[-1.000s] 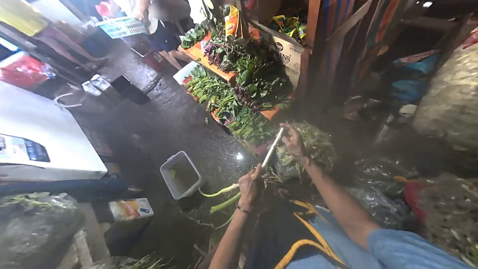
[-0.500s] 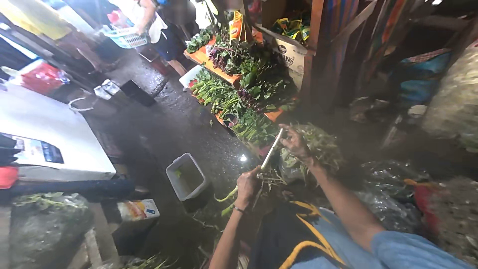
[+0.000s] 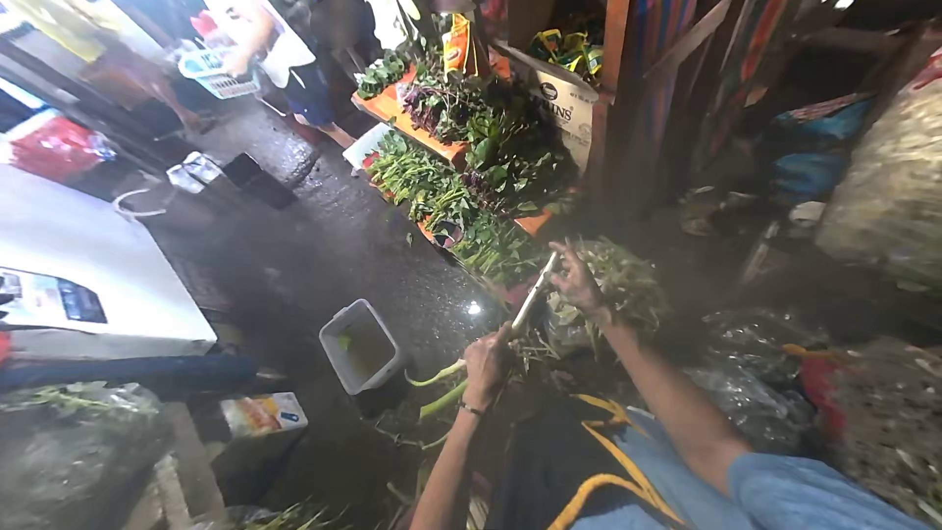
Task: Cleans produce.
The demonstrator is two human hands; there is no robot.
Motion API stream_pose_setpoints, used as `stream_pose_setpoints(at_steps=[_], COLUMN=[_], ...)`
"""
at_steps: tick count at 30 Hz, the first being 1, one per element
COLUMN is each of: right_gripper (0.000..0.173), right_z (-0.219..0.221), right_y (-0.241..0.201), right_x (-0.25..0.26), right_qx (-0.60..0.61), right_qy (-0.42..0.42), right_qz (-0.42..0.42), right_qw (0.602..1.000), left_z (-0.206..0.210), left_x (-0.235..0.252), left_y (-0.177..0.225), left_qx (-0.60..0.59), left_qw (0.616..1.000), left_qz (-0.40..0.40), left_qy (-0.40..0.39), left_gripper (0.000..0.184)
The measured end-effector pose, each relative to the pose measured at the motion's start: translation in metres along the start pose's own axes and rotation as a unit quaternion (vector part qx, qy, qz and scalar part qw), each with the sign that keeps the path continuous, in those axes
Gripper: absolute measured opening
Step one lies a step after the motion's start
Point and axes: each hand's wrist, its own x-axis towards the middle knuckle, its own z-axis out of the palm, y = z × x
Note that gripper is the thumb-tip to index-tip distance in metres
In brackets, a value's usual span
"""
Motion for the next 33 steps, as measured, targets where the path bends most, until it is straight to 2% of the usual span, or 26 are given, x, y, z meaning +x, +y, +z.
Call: stream_pose_setpoints(at_steps=[5,11,17,19,21,23,27,29,33], right_gripper=[0.057,0.049,0.033,0.025,0.025,0.026,0.03,0.029,0.021], right_z=[-0.001,-0.005,-0.009,-0.014,-0.027,-0.042,-0.071,-0.082,-0.097], right_y=[-0.006,-0.003,-0.024,-0.036,-0.042,-0.045,-0.032,-0.024,0.002], right_x=[-0.002,0.001,0.002,0.003,0.009,0.016,0.033,0.037,0.041], right_qx=[-0.052,-0.127,-0.105,-0.145,-0.217,-0.262,-0.317,-0.364,-0.44], right_qy=[-0.018,-0.032,0.002,0.027,0.044,0.065,0.092,0.071,0.002], right_qz=[0.007,-0.023,-0.026,-0.034,-0.065,-0.08,-0.059,-0.009,0.035], right_qw=[0.998,0.991,0.994,0.988,0.973,0.96,0.942,0.929,0.897], left_z=[-0.001,-0.011,-0.021,-0.025,-0.027,-0.023,-0.024,-0.032,-0.061], left_x=[-0.002,-0.003,0.004,0.004,0.001,-0.007,-0.021,-0.025,-0.033], left_y=[-0.005,-0.016,-0.033,-0.039,-0.046,-0.057,-0.082,-0.094,-0.1], left_qx=[-0.008,-0.072,-0.172,-0.18,-0.163,-0.163,-0.239,-0.274,-0.291], left_qw=[1.0,0.995,0.971,0.966,0.968,0.974,0.969,0.953,0.915], left_qz=[0.015,-0.021,-0.065,-0.071,-0.068,-0.058,-0.027,-0.052,-0.141], left_qy=[0.006,-0.068,-0.154,-0.171,-0.178,-0.145,0.047,0.117,0.242], left_gripper=[0.032,0.036,0.033,0.031,0.03,0.025,0.02,0.02,0.023])
